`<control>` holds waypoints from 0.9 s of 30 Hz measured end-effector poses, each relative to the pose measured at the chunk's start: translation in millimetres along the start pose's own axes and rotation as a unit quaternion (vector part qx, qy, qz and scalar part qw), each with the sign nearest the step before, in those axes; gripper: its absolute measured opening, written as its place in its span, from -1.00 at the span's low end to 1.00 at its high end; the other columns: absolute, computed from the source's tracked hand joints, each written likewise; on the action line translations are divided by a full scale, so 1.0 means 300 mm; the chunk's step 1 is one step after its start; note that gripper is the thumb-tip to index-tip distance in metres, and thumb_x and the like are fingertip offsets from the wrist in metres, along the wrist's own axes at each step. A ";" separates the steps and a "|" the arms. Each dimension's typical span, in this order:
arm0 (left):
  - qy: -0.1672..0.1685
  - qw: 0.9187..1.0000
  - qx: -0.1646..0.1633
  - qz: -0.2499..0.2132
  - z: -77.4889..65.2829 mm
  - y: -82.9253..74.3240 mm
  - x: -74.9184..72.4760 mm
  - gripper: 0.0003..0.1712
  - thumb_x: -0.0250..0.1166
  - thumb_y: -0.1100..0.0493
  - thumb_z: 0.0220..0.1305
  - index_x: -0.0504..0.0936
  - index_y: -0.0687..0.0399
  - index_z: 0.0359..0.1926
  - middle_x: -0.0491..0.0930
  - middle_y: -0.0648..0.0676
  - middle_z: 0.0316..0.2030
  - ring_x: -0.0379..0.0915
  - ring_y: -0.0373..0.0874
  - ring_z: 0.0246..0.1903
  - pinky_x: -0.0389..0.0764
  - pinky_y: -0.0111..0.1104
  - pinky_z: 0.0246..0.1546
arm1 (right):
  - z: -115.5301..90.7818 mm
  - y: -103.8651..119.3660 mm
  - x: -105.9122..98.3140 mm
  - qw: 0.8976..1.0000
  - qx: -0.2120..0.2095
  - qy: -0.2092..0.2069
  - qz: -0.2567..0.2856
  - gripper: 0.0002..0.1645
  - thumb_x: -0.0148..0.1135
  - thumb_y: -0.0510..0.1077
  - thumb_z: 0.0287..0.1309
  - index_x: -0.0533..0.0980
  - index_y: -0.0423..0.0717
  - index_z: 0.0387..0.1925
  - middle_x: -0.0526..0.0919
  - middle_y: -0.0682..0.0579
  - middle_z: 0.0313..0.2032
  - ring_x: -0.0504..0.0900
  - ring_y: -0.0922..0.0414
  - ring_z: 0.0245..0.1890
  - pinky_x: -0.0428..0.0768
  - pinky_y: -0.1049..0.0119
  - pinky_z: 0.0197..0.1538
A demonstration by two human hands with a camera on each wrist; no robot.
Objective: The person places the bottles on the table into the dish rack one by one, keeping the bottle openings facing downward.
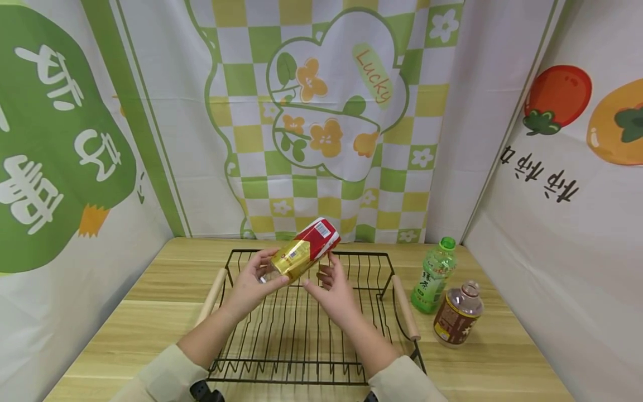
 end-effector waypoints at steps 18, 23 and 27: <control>0.059 0.998 0.008 -0.006 -0.014 0.011 0.072 -0.19 0.48 0.14 0.10 0.24 -0.01 0.29 0.35 0.25 0.21 0.51 0.11 0.09 0.68 -0.17 -0.03 | 0.004 0.029 0.048 0.995 -0.007 -0.029 0.090 0.11 0.30 -0.15 0.23 -0.23 0.12 0.54 0.28 -0.29 0.29 0.46 -0.20 0.22 0.58 0.06 0.16; 0.055 0.998 0.019 0.008 -0.017 0.004 0.076 -0.17 0.50 0.14 0.08 0.23 0.01 0.29 0.38 0.23 0.19 0.51 0.06 0.07 0.66 -0.20 -0.02 | 0.006 0.027 0.055 0.994 0.002 -0.032 0.106 0.15 0.31 -0.13 0.22 -0.27 0.11 0.54 0.24 -0.29 0.31 0.43 -0.19 0.23 0.62 0.06 0.13; 0.053 0.998 0.019 0.014 -0.015 0.010 0.076 -0.17 0.51 0.15 0.05 0.24 0.00 0.27 0.39 0.23 0.19 0.49 0.09 0.10 0.66 -0.19 0.01 | 0.010 0.025 0.055 0.994 0.010 -0.037 0.107 0.16 0.32 -0.12 0.21 -0.28 0.09 0.54 0.24 -0.30 0.31 0.43 -0.20 0.22 0.64 0.06 0.11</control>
Point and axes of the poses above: each hand's wrist, its own z-axis towards the middle knuckle, its own x-axis out of the palm, y = z × x, the point moved 9 cm from there along z, towards the middle knuckle
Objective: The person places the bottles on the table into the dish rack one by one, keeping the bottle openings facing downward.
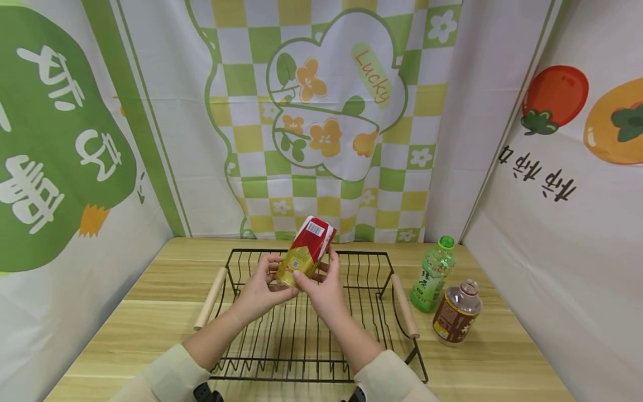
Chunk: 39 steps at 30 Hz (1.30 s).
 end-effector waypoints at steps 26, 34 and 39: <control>-0.045 0.984 -0.147 0.088 -0.131 0.211 -0.388 -0.25 -0.03 0.04 0.51 -0.10 0.27 0.52 -0.06 0.42 0.49 -0.10 0.37 0.46 0.12 0.22 0.40 | 0.088 -0.049 0.137 0.997 0.037 0.043 -0.051 0.15 0.36 -0.19 0.14 -0.18 0.12 0.53 0.28 -0.35 0.24 0.49 -0.30 0.17 0.67 -0.02 0.03; -0.047 0.985 -0.155 0.051 -0.140 0.256 -0.384 -0.20 -0.09 0.09 0.51 -0.27 0.27 0.54 -0.22 0.38 0.53 -0.25 0.33 0.50 -0.09 0.16 0.47 | 0.092 -0.085 0.194 0.995 0.039 0.057 -0.074 0.20 0.39 -0.21 0.10 -0.19 0.10 0.54 0.31 -0.37 0.19 0.52 -0.30 0.13 0.68 0.00 0.02; -0.052 0.987 -0.147 0.031 -0.138 0.263 -0.382 -0.23 -0.10 0.14 0.52 -0.26 0.28 0.54 -0.25 0.38 0.53 -0.29 0.32 0.50 -0.13 0.13 0.48 | 0.093 -0.122 0.204 0.993 0.049 0.059 -0.089 0.20 0.41 -0.17 0.09 -0.18 0.04 0.54 0.33 -0.35 0.22 0.51 -0.30 0.15 0.68 0.00 0.02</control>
Point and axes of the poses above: each hand's wrist, its own z-axis towards the middle knuckle, its own x-axis out of the palm, y = z × x, the point moved 9 cm from there along z, towards the middle knuckle
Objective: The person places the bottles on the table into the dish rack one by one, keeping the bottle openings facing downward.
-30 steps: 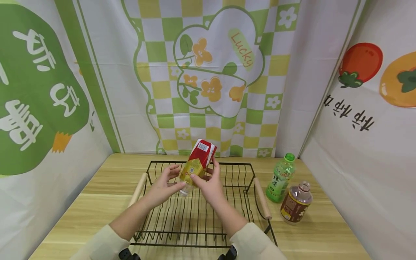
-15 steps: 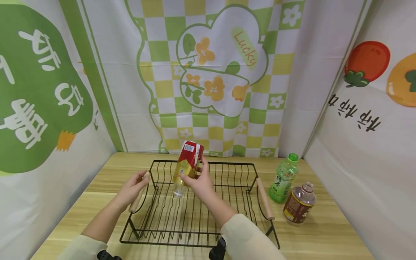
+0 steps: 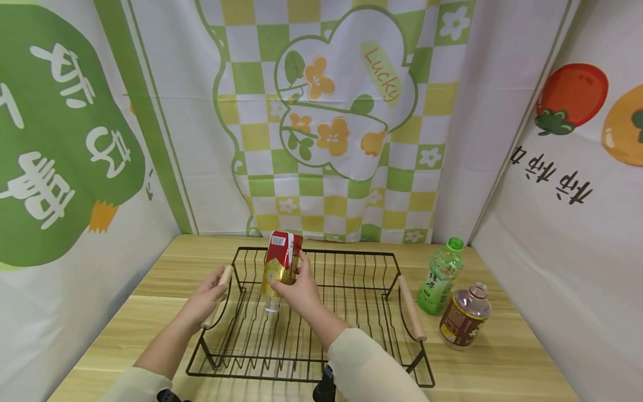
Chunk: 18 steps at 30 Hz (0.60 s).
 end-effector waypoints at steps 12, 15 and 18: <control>-0.005 1.000 0.003 -0.010 0.002 0.005 0.002 -0.24 -0.11 0.14 0.53 -0.24 0.27 0.54 -0.23 0.42 0.52 -0.25 0.35 0.49 -0.10 0.15 0.47 | 0.000 -0.030 0.021 0.999 0.005 -0.001 -0.044 0.22 0.45 -0.17 0.05 -0.14 0.02 0.54 0.34 -0.33 0.22 0.52 -0.30 0.15 0.66 -0.05 0.03; -0.005 1.000 0.004 -0.009 0.003 0.006 0.002 -0.25 -0.11 0.13 0.53 -0.24 0.27 0.54 -0.23 0.42 0.52 -0.25 0.34 0.49 -0.10 0.14 0.47 | 0.002 -0.035 0.027 0.998 0.005 -0.001 -0.055 0.21 0.44 -0.15 0.05 -0.14 0.04 0.55 0.35 -0.31 0.21 0.53 -0.27 0.14 0.66 -0.05 0.03; -0.006 1.000 0.002 -0.008 0.002 0.009 0.001 -0.25 -0.12 0.12 0.53 -0.24 0.26 0.54 -0.24 0.41 0.52 -0.25 0.34 0.49 -0.10 0.14 0.47 | 0.003 -0.038 0.032 0.998 0.003 0.001 -0.070 0.22 0.44 -0.13 0.07 -0.15 0.05 0.55 0.36 -0.30 0.22 0.52 -0.27 0.15 0.65 -0.06 0.04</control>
Point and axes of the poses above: each hand's wrist, its own z-axis towards the middle knuckle, its own x-axis out of the palm, y = z × x, the point moved 9 cm from there along z, towards the middle knuckle
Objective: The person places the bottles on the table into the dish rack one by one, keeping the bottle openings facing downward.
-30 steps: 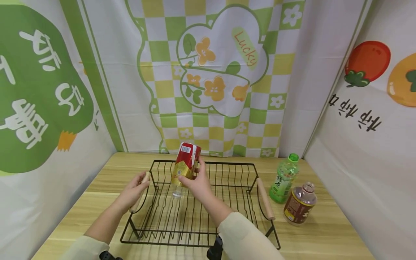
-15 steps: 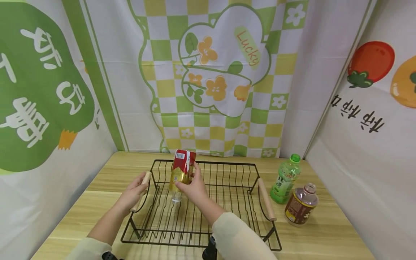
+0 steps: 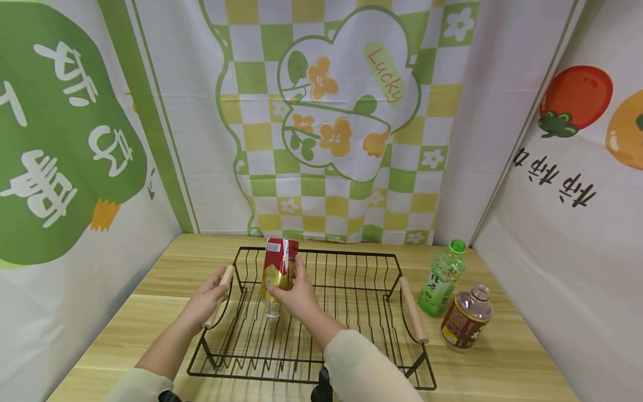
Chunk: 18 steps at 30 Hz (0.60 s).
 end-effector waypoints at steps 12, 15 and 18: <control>-0.001 1.000 0.002 -0.009 0.000 0.008 0.000 -0.26 -0.12 0.16 0.53 -0.24 0.26 0.54 -0.25 0.38 0.53 -0.28 0.32 0.50 -0.12 0.14 0.48 | 0.000 0.007 0.011 0.999 -0.027 0.016 -0.035 0.19 0.38 -0.08 0.16 -0.21 -0.02 0.56 0.37 -0.35 0.28 0.51 -0.31 0.18 0.64 -0.07 0.08; 0.003 1.000 0.005 -0.009 0.000 0.003 0.002 -0.26 -0.12 0.16 0.53 -0.25 0.28 0.54 -0.26 0.39 0.52 -0.29 0.33 0.50 -0.13 0.14 0.48 | 0.001 0.008 0.013 0.998 -0.032 0.018 -0.042 0.18 0.36 -0.07 0.18 -0.21 -0.03 0.56 0.36 -0.34 0.31 0.54 -0.31 0.16 0.65 -0.03 0.08; 0.006 1.000 0.007 -0.007 -0.001 0.000 0.003 -0.25 -0.13 0.15 0.54 -0.26 0.28 0.54 -0.26 0.39 0.53 -0.31 0.33 0.50 -0.15 0.15 0.48 | 0.003 0.008 0.016 0.998 -0.037 0.020 -0.045 0.16 0.34 -0.06 0.20 -0.21 -0.07 0.56 0.34 -0.33 0.33 0.55 -0.30 0.15 0.66 -0.01 0.07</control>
Point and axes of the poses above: each hand's wrist, its own z-axis towards the middle knuckle, its own x-axis out of the palm, y = z × x, the point moved 9 cm from there along z, towards the middle knuckle
